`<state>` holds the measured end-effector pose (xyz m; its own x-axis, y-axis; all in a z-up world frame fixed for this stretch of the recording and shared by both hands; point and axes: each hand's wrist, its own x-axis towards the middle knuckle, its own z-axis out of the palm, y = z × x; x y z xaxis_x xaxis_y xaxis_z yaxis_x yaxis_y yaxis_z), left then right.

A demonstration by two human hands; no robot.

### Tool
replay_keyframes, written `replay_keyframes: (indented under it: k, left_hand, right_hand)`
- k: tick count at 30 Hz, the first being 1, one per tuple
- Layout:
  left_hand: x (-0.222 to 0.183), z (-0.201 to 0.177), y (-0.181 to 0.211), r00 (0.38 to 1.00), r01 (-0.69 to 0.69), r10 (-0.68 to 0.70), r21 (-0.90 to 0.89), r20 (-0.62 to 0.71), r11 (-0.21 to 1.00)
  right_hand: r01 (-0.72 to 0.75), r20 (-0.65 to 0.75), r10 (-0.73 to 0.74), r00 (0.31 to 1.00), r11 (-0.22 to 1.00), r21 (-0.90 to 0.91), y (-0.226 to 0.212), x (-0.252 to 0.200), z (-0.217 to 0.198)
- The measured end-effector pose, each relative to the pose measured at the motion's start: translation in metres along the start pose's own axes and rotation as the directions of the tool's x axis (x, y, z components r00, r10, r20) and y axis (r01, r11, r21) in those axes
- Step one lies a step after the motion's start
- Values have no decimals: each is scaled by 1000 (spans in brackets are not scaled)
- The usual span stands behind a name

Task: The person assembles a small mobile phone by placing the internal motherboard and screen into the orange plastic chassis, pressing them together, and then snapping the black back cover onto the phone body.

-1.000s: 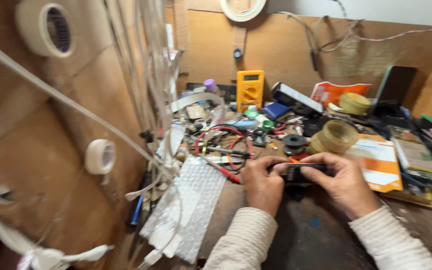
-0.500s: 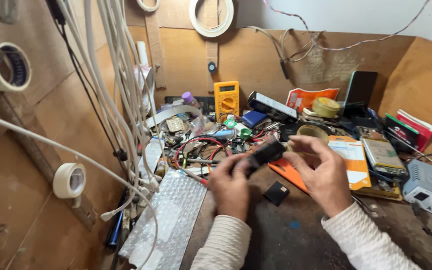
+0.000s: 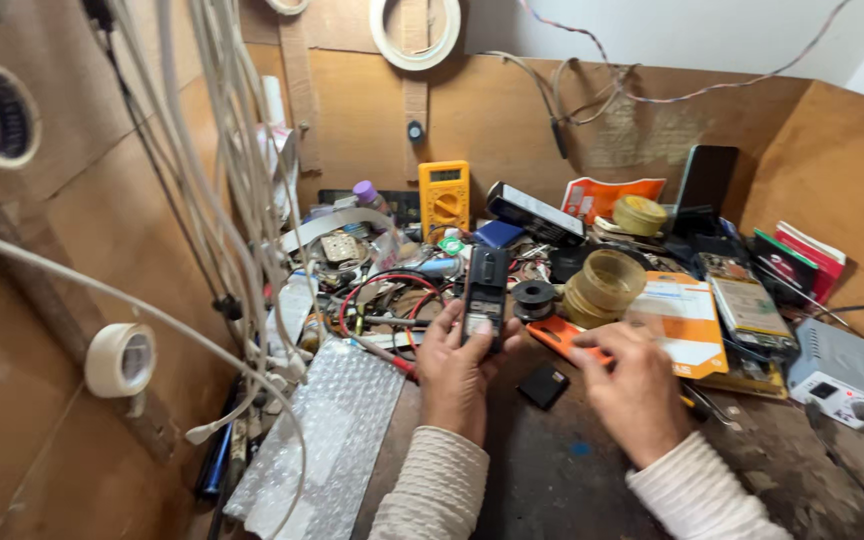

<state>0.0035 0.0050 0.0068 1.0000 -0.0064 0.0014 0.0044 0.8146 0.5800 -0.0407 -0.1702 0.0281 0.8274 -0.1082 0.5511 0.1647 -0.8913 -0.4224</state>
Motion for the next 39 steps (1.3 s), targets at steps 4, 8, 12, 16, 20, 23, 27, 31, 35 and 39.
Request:
replay_keyframes:
  k: [4, 8, 12, 16, 20, 23, 27, 31, 35, 39]
  left_hand:
    - [-1, -4, -4, 995, 31, -25, -53, 98, 998]
    - [4, -5, -5, 988, 131, -120, -112, 100, 985]
    - [2, -4, -2, 974, 225, -210, -224, 86, 948]
    - [9, -9, -10, 976, 202, -175, -245, 129, 948]
    - [14, -15, -15, 983, 168, -150, -183, 108, 969]
    - [14, -17, -15, 996, 46, -30, -203, 83, 978]
    - [12, -17, -8, 997, -73, 71, -168, -17, 983]
    - [8, -11, -2, 998, -47, 41, -136, -43, 990]
    - [10, -13, -13, 998, 61, -62, -106, -2, 992]
    - [22, -23, -38, 997, 41, -30, -177, 68, 983]
  right_hand:
    - [220, 35, -217, 976, 955, -200, 10, 6, -4]
    - [271, 99, -254, 962, 926, -262, 13, 5, -3]
    - [194, 188, -140, 972, 932, -305, 11, 5, -7]
    - [137, 153, -94, 984, 943, -302, 11, 4, -14]
    - [27, 147, 19, 989, 952, -303, 10, 0, -25]
    - [17, 78, 3, 997, 967, -252, 9, -1, -26]
    - [-97, 25, 99, 995, 993, -61, 7, -8, -27]
    - [-263, 71, 255, 964, 955, 141, 20, -13, -14]
    - [-486, 316, 373, 873, 590, 645, 52, -18, 11]
    - [-456, 266, 375, 888, 794, 402, 55, -19, 27]
